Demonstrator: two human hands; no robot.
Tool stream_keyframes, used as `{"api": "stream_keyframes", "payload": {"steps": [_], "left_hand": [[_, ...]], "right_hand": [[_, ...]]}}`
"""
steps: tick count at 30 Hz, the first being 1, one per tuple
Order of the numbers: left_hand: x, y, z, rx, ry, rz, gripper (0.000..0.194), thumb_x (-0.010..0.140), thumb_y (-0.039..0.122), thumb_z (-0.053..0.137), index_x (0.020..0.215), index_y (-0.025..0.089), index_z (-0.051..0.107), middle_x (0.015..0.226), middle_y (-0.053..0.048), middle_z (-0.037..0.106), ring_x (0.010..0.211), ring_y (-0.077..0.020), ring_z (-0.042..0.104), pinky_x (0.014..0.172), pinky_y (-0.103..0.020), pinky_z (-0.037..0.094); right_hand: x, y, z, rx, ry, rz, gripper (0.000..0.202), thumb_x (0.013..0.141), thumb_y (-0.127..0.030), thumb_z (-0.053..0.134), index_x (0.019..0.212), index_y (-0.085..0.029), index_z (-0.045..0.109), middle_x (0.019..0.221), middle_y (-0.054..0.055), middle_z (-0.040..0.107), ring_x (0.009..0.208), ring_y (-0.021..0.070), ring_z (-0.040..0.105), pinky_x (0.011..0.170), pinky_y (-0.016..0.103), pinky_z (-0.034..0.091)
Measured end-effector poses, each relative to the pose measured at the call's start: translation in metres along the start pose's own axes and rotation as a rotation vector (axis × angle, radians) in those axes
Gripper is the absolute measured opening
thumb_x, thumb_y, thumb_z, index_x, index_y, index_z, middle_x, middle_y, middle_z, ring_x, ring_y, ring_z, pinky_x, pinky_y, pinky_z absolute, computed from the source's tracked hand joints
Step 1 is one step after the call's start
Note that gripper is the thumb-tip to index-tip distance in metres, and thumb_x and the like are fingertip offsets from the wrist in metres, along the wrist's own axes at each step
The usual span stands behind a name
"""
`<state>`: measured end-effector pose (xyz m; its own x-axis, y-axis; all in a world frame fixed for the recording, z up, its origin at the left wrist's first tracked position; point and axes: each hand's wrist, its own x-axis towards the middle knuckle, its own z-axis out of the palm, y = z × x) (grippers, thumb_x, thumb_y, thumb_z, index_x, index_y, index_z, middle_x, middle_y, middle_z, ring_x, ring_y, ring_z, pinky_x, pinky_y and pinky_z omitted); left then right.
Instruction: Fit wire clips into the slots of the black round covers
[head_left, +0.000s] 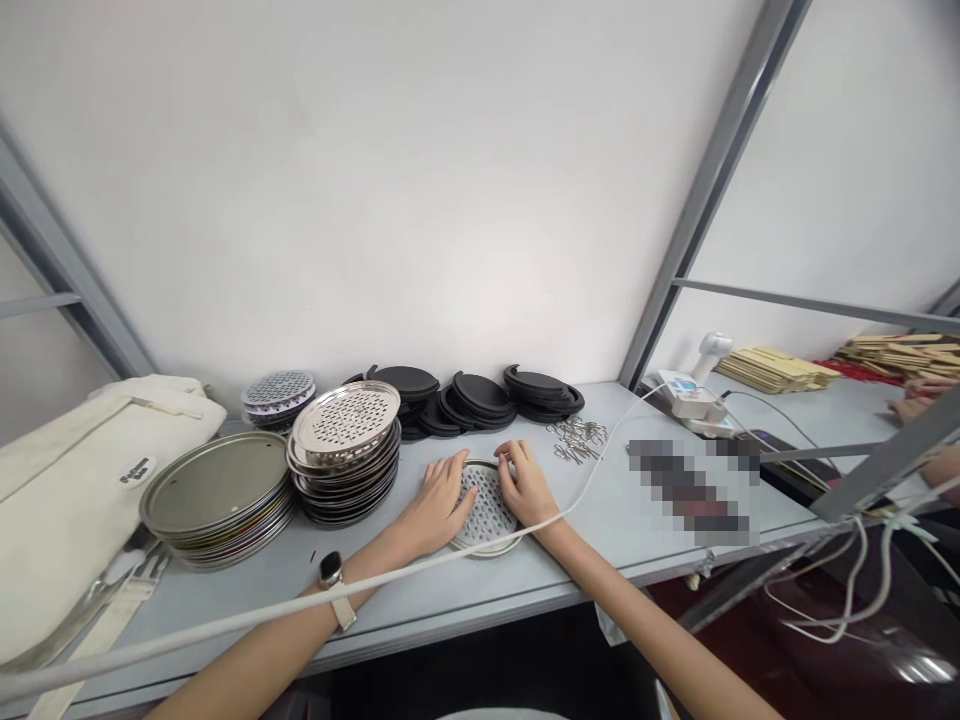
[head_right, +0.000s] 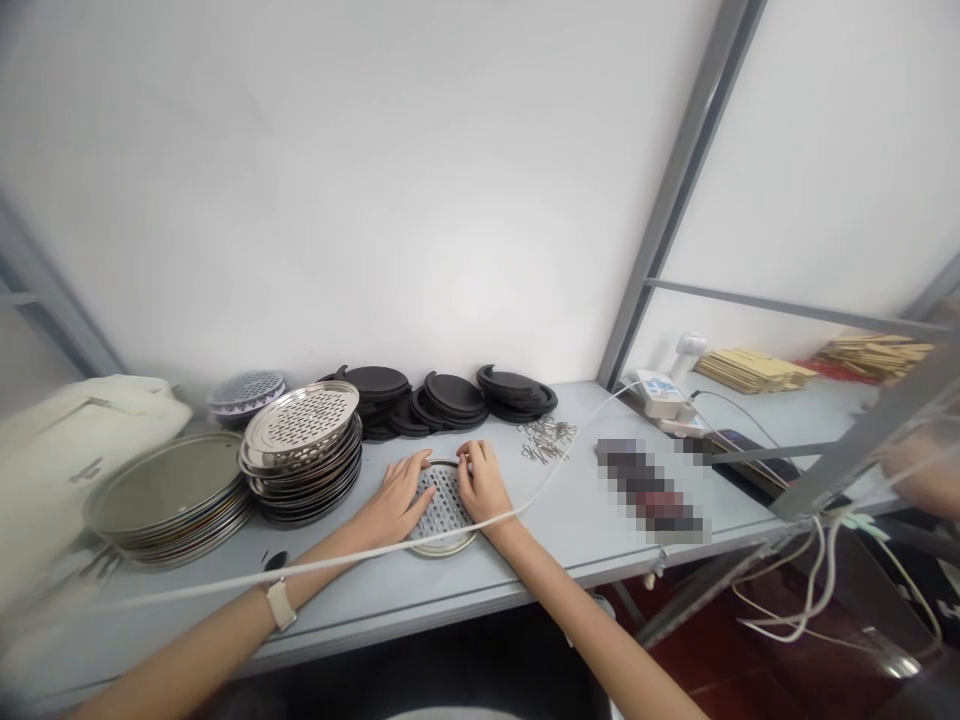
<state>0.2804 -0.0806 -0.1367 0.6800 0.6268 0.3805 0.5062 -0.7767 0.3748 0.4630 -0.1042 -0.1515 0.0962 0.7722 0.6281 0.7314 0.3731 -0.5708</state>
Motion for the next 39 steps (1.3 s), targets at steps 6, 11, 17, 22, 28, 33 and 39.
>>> {"api": "stream_keyframes", "payload": {"steps": [6, 11, 17, 22, 28, 33, 39], "left_hand": [[-0.0013, 0.0022, 0.0008, 0.045, 0.006, -0.026, 0.046, 0.094, 0.03, 0.035, 0.137, 0.016, 0.027, 0.115, -0.014, 0.055, 0.111, -0.026, 0.048, 0.094, -0.045, 0.035], [-0.0013, 0.0064, -0.0011, 0.078, 0.018, 0.004, 0.042, 0.093, 0.027, 0.036, 0.134, 0.017, 0.035, 0.117, -0.013, 0.055, 0.11, -0.0266, 0.046, 0.093, -0.044, 0.035], [0.0004, 0.0084, -0.0042, 0.002, -0.016, 0.055, 0.034, 0.094, 0.022, 0.033, 0.126, 0.019, 0.041, 0.12, -0.01, 0.054, 0.108, -0.0244, 0.048, 0.093, -0.042, 0.036], [-0.0001, 0.0065, -0.003, -0.03, -0.027, 0.022, 0.032, 0.094, 0.025, 0.035, 0.125, 0.019, 0.04, 0.121, -0.01, 0.051, 0.111, -0.0245, 0.046, 0.095, -0.043, 0.035], [0.0011, 0.0059, -0.003, -0.038, -0.058, 0.01, 0.03, 0.094, 0.028, 0.034, 0.122, 0.02, 0.041, 0.121, -0.01, 0.051, 0.111, -0.0247, 0.044, 0.095, -0.043, 0.035], [0.0022, 0.0053, -0.0017, -0.022, -0.069, 0.022, 0.03, 0.096, 0.027, 0.029, 0.122, 0.019, 0.041, 0.122, -0.01, 0.05, 0.111, -0.0242, 0.044, 0.096, -0.043, 0.034], [0.0021, 0.0052, -0.0009, -0.015, -0.047, 0.051, 0.029, 0.097, 0.026, 0.025, 0.119, 0.019, 0.043, 0.117, -0.01, 0.051, 0.107, -0.0232, 0.045, 0.094, -0.042, 0.035]], "right_hand": [[-0.0066, -0.0082, -0.0021, -0.151, -0.14, -0.064, 0.021, 0.093, -0.02, 0.031, 0.081, -0.021, 0.048, 0.072, 0.004, 0.056, 0.069, 0.0185, 0.052, 0.069, 0.03, 0.041], [-0.0083, -0.0062, -0.0002, -0.166, -0.16, -0.072, 0.022, 0.095, -0.02, 0.029, 0.082, -0.021, 0.047, 0.074, 0.005, 0.056, 0.07, 0.0191, 0.052, 0.071, 0.031, 0.041], [-0.0072, -0.0036, 0.0012, -0.09, -0.165, -0.085, 0.02, 0.094, -0.019, 0.03, 0.084, -0.021, 0.047, 0.077, 0.005, 0.056, 0.074, 0.0195, 0.052, 0.072, 0.033, 0.042], [-0.0068, -0.0031, 0.0017, -0.038, -0.171, -0.08, 0.019, 0.094, -0.02, 0.029, 0.088, -0.021, 0.047, 0.079, 0.005, 0.056, 0.077, 0.0197, 0.052, 0.074, 0.034, 0.043], [-0.0057, -0.0035, 0.0005, -0.008, -0.232, -0.105, 0.017, 0.095, -0.02, 0.029, 0.094, -0.021, 0.047, 0.089, 0.006, 0.056, 0.084, 0.0198, 0.052, 0.08, 0.036, 0.043], [-0.0043, -0.0064, -0.0012, 0.008, -0.238, -0.102, 0.016, 0.094, -0.02, 0.031, 0.095, -0.021, 0.047, 0.091, 0.006, 0.057, 0.086, 0.0197, 0.053, 0.081, 0.036, 0.044], [-0.0033, -0.0096, -0.0021, 0.013, -0.221, -0.097, 0.015, 0.094, -0.02, 0.032, 0.093, -0.021, 0.047, 0.088, 0.006, 0.058, 0.085, 0.0198, 0.054, 0.08, 0.036, 0.044]]}}
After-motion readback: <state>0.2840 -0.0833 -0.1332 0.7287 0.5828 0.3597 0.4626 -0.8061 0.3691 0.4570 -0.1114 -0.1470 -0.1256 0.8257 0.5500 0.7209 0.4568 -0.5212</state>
